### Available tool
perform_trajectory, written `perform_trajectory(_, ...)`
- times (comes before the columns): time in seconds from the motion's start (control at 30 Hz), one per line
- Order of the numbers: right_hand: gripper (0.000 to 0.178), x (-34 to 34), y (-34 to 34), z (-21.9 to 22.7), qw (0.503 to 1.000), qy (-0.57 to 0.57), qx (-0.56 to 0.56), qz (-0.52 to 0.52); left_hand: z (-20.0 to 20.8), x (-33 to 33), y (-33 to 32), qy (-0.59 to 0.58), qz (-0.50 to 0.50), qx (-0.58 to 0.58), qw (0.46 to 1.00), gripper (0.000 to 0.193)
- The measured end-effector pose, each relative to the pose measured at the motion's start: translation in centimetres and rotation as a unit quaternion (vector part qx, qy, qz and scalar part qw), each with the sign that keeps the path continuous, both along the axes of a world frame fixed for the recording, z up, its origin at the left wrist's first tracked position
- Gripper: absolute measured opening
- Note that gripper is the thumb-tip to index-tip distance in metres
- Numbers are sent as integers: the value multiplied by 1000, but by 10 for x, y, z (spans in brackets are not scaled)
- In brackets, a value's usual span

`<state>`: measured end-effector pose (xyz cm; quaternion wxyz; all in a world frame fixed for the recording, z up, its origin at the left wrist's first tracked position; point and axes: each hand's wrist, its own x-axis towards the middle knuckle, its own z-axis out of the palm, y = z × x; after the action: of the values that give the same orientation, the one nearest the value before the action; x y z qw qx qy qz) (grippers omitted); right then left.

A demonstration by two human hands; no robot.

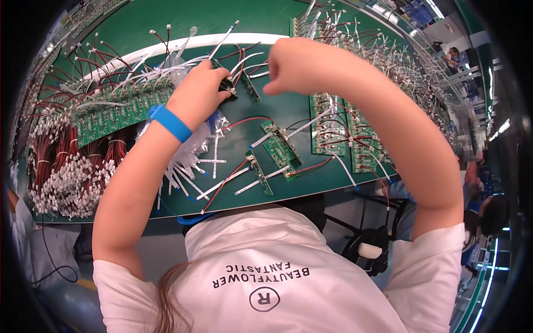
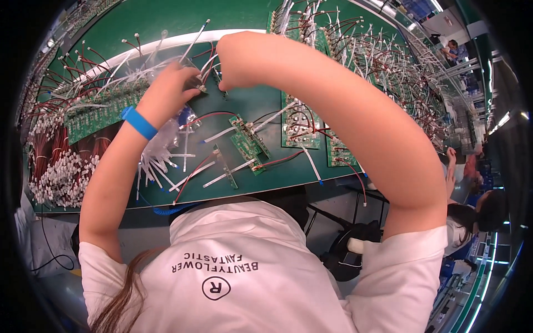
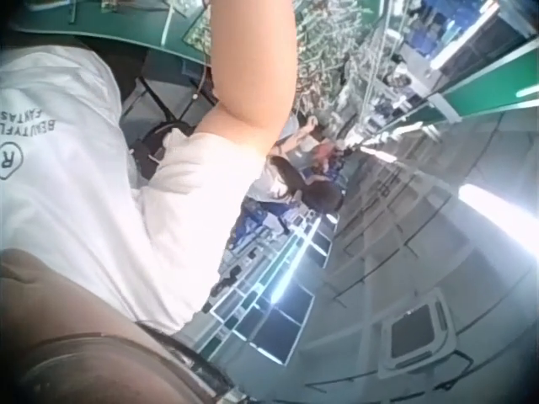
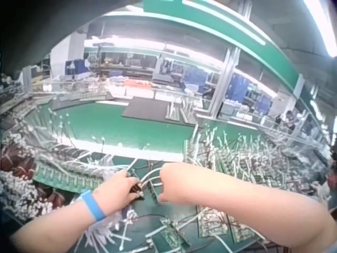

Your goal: The person connects ribbon cables and wire harnesses into the ports of circuit boards by hand and places the assembled boards on the worktable.

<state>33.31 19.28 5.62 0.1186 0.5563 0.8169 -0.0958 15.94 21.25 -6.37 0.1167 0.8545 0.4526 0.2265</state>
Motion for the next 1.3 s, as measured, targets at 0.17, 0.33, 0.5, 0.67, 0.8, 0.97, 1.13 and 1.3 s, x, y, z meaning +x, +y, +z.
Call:
perform_trajectory(0.17, 33, -23, 48, -56, 994, -59, -74, -45, -6, 9, 16, -2, 28, 16, 999, 32)
perform_trajectory(0.33, 21, -24, 54, -57, 990, -14, -102, -99, -9, 1, 32, 8, 53, 20, 998, 32)
perform_trajectory(0.5, 21, 15, 50, -2, 983, 106, -50, -143, 9, -3, 19, -3, 41, 36, 998, 42)
perform_trajectory(0.67, 14, 29, -26, 47, 950, 277, 83, -115, 74, -14, -45, -232, 80, 79, 966, 24)
perform_trajectory(0.8, 10, 20, -108, 36, 877, 282, 378, 90, 100, -17, -126, -549, 71, -173, 815, 22)
perform_trajectory(0.97, 19, 3, -163, 2, 811, 312, 439, 230, 86, 13, -196, -702, -39, -319, 635, 49)
perform_trajectory(1.13, 25, -1, -184, -10, 832, 385, 348, 197, 76, 5, -207, -667, -36, -406, 624, 58)
perform_trajectory(1.3, 22, 15, -188, -13, 811, 582, 53, 27, 72, 7, -219, -661, -52, -399, 633, 73)
